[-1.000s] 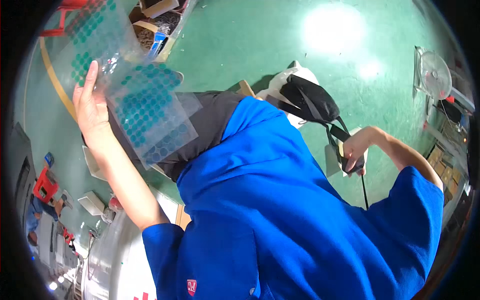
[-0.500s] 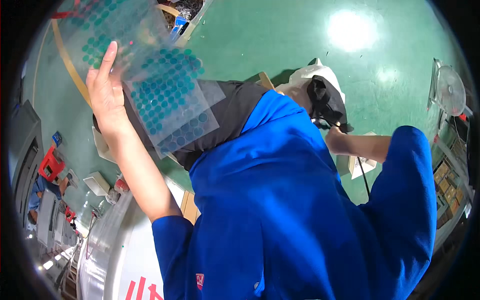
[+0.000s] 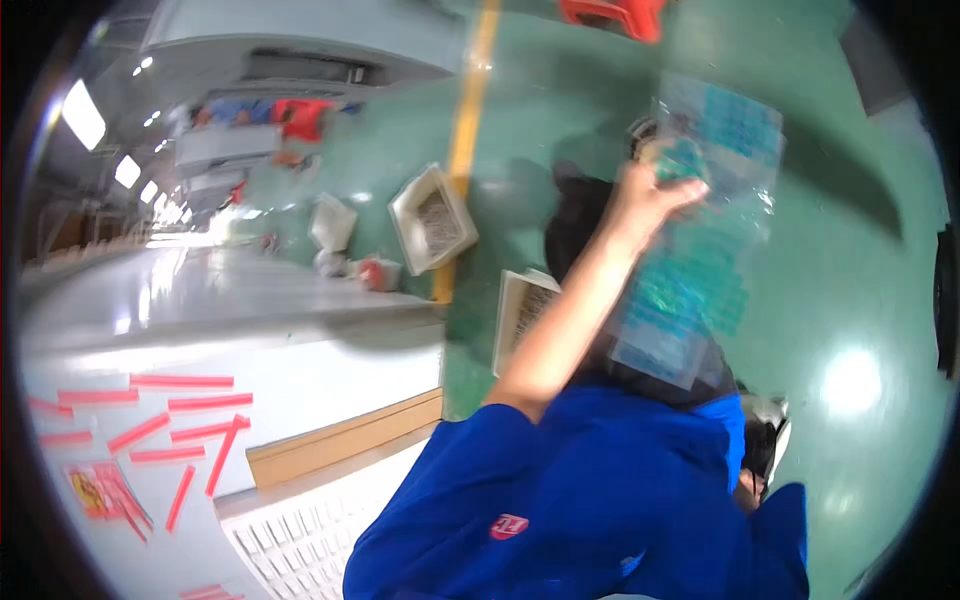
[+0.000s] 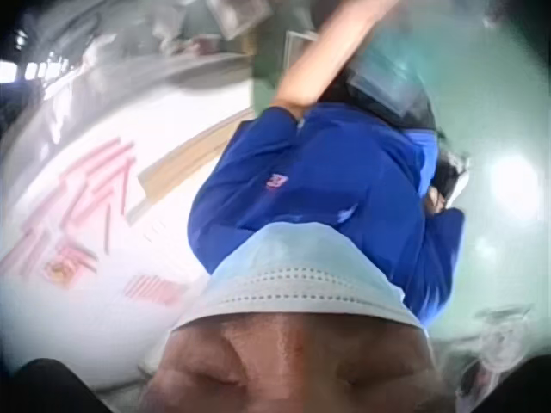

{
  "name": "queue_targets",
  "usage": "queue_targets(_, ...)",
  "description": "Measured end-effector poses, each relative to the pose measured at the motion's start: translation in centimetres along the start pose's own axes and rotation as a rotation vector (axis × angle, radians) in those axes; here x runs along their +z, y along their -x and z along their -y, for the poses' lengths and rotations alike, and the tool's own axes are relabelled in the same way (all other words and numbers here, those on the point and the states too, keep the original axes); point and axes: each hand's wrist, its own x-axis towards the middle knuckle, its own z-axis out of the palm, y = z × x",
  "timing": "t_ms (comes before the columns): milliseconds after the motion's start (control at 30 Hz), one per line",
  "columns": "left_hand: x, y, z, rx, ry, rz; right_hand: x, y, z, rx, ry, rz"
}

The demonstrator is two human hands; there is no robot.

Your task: Applying green circular stickers to designated spots inside a metal enclosure.

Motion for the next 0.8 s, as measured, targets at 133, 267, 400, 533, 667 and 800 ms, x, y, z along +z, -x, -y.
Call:
queue_targets(133, -0.1, 0.1, -0.4, 0.09, -0.112, -0.014, -3.6, -1.6, -1.8, 0.044, -0.104, -0.064)
queue_targets(267, -0.6, 0.4, -0.4, 0.066, -0.079, -0.009, -6.6, -2.1, -2.5, 0.088, -0.221, -0.123)
queue_targets(400, -1.8, 0.7, 1.1, 0.094, -0.231, -0.051, -9.0, -3.1, -3.3, 0.06, -0.301, -0.162)
queue_targets(533, -1.5, -1.6, 1.1, 0.17, -0.268, -0.026, -10.5, -3.7, -3.9, 0.045, -0.441, -0.243)
queue_targets(667, -1.6, -1.8, 1.2, 0.098, -0.194, -0.022, -11.6, -4.6, -3.9, 0.003, -0.533, -0.284)
queue_targets(800, -1.3, -1.0, 1.2, 0.105, -0.158, -0.077, -11.7, -4.7, -4.2, -0.034, -0.598, -0.302)
